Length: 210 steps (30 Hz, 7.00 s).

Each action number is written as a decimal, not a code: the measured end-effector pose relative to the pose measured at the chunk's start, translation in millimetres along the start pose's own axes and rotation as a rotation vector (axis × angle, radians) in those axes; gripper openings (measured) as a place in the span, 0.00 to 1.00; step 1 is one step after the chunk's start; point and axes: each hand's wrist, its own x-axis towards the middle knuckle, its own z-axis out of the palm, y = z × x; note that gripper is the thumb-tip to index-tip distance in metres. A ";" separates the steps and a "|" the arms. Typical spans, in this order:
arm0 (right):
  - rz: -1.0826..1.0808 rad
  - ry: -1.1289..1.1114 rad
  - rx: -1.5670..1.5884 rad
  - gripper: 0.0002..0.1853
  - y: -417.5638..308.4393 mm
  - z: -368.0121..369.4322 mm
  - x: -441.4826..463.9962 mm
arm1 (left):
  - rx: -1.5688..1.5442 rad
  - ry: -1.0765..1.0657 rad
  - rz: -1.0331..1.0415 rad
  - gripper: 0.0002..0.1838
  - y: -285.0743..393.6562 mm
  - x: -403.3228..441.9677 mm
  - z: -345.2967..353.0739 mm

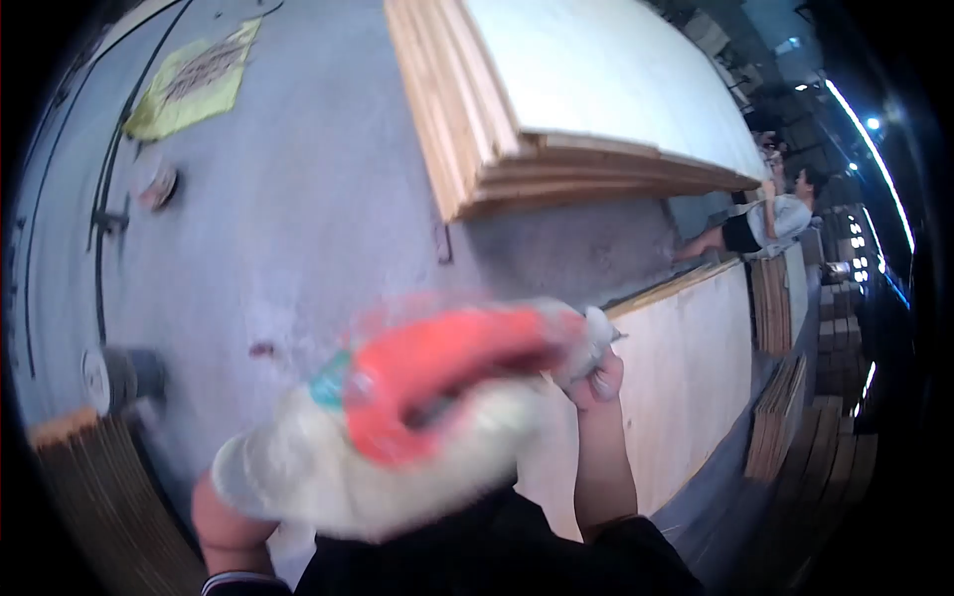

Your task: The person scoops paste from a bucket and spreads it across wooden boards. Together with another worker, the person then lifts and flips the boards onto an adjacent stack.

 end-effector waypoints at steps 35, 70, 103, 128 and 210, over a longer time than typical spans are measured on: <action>-0.775 0.739 -0.229 0.22 -106.0 377.1 826.6 | 1.032 -1.212 0.682 0.15 -45.2 899.3 -609.0; 0.058 2.431 -0.713 0.10 -105.6 500.3 982.7 | -0.580 -1.747 0.991 0.12 -269.4 1268.4 -377.3; -0.043 3.088 -0.022 0.13 -348.1 367.6 882.5 | 0.560 -1.454 1.094 0.27 -470.2 1469.3 40.9; 0.241 2.563 -0.582 0.17 -268.6 406.1 1103.0 | 0.540 -1.407 1.359 0.29 -514.1 1477.3 55.1; 0.363 2.977 0.234 0.13 -808.9 -241.3 826.4 | 0.964 -1.306 1.090 0.34 -731.3 1894.4 436.6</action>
